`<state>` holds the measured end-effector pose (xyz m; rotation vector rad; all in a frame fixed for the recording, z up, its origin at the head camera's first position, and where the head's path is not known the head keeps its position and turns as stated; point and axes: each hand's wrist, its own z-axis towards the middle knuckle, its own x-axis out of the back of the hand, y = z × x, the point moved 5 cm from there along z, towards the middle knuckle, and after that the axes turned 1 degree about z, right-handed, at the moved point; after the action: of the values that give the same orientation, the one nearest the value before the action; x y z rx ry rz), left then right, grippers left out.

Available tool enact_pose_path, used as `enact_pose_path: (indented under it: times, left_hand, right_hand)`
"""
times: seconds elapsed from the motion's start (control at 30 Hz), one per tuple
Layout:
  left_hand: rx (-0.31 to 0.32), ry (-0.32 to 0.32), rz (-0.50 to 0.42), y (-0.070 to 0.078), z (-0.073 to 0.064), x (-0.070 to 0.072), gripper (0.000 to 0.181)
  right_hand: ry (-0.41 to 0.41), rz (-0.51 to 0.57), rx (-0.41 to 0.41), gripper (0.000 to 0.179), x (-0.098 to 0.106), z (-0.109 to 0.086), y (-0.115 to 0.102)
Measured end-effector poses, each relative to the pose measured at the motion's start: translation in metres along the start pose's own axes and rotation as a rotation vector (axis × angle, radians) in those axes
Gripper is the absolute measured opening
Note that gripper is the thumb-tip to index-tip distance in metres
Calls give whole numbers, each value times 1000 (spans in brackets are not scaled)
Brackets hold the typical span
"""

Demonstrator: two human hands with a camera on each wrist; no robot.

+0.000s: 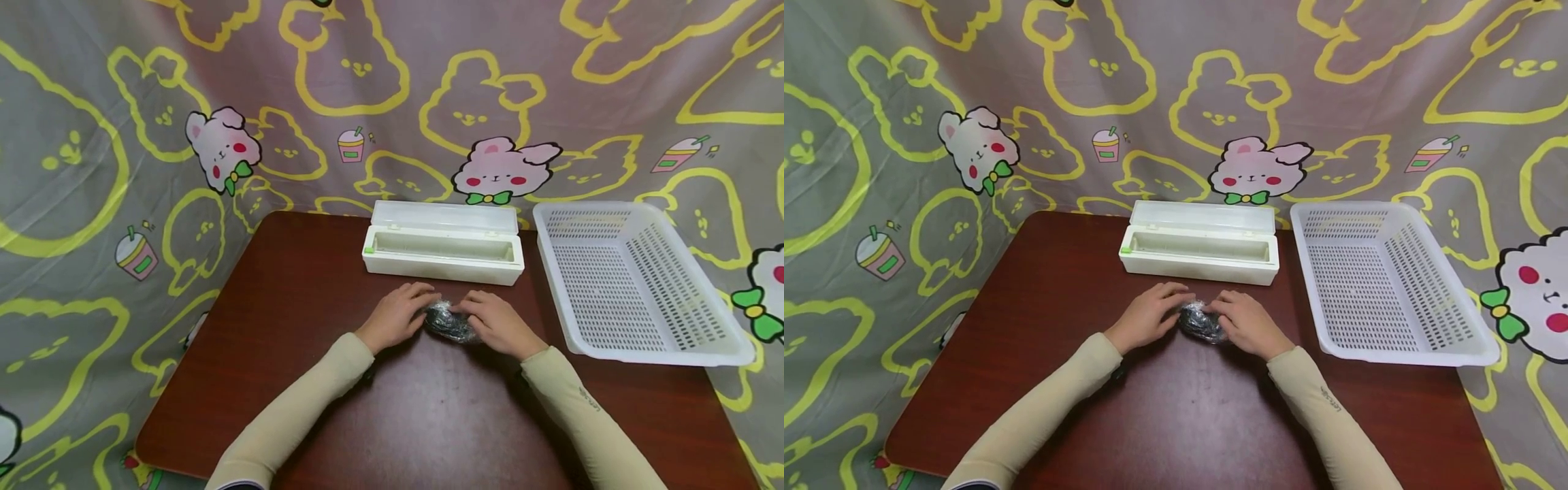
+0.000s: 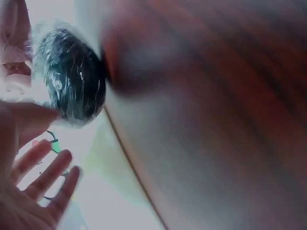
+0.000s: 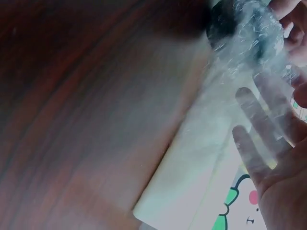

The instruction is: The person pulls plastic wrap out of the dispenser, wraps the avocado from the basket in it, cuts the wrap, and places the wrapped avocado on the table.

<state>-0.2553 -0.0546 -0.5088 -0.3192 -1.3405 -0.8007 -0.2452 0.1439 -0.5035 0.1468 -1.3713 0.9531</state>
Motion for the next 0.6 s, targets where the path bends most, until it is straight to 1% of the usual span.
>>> enact_pose_path:
  times: [0.1, 0.17, 0.2, 0.3, 0.4, 0.47, 0.53, 0.6]
  left_hand:
    - [-25, 44, -39, -1, -1, 0, 34]
    - [-35, 43, -76, -2, -1, 0, 33]
    - [-37, 32, -97, -2, -2, 0, 34]
    - [-31, -34, -150, -3, -2, -2, 45]
    - [-30, -124, -164, -4, -3, -6, 62]
    - [-38, -169, -176, -5, -3, -8, 73]
    - [-45, -196, -190, -5, -3, -9, 81]
    - [-47, -203, -216, -5, -2, -9, 85]
  right_hand:
    - [-8, 42, -1, 39, -1, -1, 1]
    - [-3, 74, 3, 42, -1, -1, 2]
    - [1, 86, 7, 44, -1, -1, 3]
    - [16, 111, 36, 49, -2, -2, 4]
    - [18, 127, 75, 51, -4, -2, 5]
    - [20, 139, 95, 52, -4, -2, 4]
    - [20, 152, 103, 54, -5, -2, 4]
    - [20, 160, 97, 56, -6, -2, 3]
